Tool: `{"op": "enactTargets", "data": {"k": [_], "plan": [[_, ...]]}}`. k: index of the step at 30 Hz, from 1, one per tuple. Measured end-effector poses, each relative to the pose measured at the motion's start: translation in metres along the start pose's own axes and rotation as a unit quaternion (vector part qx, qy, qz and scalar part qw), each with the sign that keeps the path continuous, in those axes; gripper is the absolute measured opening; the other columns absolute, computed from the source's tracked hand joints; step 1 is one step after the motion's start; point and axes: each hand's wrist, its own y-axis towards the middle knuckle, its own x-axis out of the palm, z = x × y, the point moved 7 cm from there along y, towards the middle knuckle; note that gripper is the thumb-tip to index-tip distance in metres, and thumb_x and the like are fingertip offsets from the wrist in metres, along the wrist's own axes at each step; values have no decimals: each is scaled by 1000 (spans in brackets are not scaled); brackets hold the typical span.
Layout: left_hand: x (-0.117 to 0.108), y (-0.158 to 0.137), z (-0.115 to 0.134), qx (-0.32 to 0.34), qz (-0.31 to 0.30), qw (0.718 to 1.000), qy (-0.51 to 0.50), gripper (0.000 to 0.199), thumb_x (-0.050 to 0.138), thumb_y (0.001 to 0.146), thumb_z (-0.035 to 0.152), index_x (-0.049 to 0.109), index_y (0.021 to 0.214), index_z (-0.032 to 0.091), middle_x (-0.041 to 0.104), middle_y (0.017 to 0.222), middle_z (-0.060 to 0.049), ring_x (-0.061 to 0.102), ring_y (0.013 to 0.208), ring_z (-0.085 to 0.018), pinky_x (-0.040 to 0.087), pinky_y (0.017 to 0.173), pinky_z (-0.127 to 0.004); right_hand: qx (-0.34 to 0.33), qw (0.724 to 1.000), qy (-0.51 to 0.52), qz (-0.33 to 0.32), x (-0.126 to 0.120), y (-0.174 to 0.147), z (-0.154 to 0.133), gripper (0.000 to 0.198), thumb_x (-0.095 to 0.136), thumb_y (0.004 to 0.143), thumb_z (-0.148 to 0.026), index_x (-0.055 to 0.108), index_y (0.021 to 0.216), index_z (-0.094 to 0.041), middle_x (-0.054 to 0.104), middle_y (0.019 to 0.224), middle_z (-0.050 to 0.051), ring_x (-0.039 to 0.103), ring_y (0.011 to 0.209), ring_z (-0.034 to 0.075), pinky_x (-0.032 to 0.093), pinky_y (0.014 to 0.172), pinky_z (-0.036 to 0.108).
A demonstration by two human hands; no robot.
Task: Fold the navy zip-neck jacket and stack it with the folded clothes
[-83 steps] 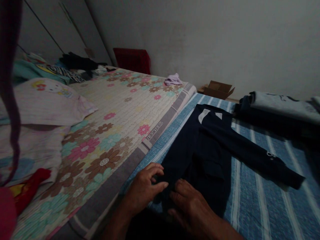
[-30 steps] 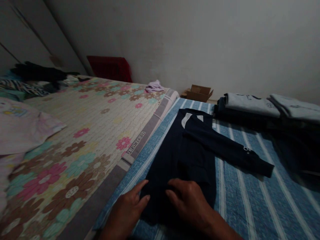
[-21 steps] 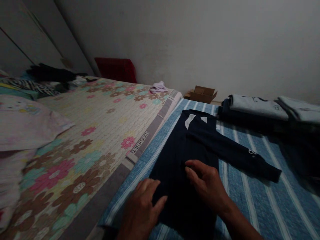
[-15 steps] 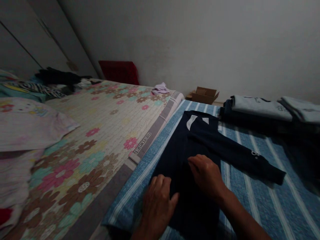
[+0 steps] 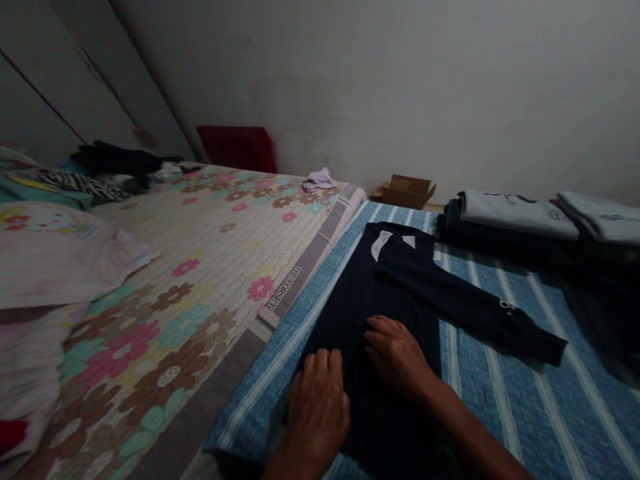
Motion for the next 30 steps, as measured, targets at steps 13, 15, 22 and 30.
{"op": "enactTargets", "data": {"k": [13, 15, 22, 30], "plan": [[-4, 11, -16, -35, -17, 999, -32, 38, 31, 82, 5, 58, 107, 12, 60, 103, -10, 54, 100, -19, 41, 88, -31, -13, 999, -28, -31, 7, 2, -2, 26, 44, 87, -18, 62, 105, -18, 54, 126, 9, 44, 120, 26, 37, 98, 42], [-6, 10, -16, -24, -26, 999, -38, 41, 32, 82, 6, 53, 116, 11, 60, 107, -11, 54, 101, -19, 41, 90, -31, -22, 999, -33, -36, 8, 2, -5, 25, 44, 88, -20, 61, 106, -17, 53, 127, 10, 42, 122, 26, 36, 99, 43], [12, -7, -6, 8, -26, 999, 41, 60, 41, 70, -1, 42, 129, 10, 49, 128, -11, 44, 116, -24, 36, 99, -36, -11, 998, -32, -52, 8, 4, -6, 24, 46, 88, -22, 61, 105, -17, 52, 128, 11, 42, 123, 26, 35, 100, 44], [4, -4, -14, 12, -13, 1000, 1, 60, 31, 70, -8, 46, 127, 6, 55, 125, -13, 48, 118, -21, 37, 101, -35, -13, 997, -35, -69, 10, 2, -5, 34, 44, 90, -28, 54, 120, -16, 47, 134, 13, 37, 126, 28, 33, 101, 48]]}}
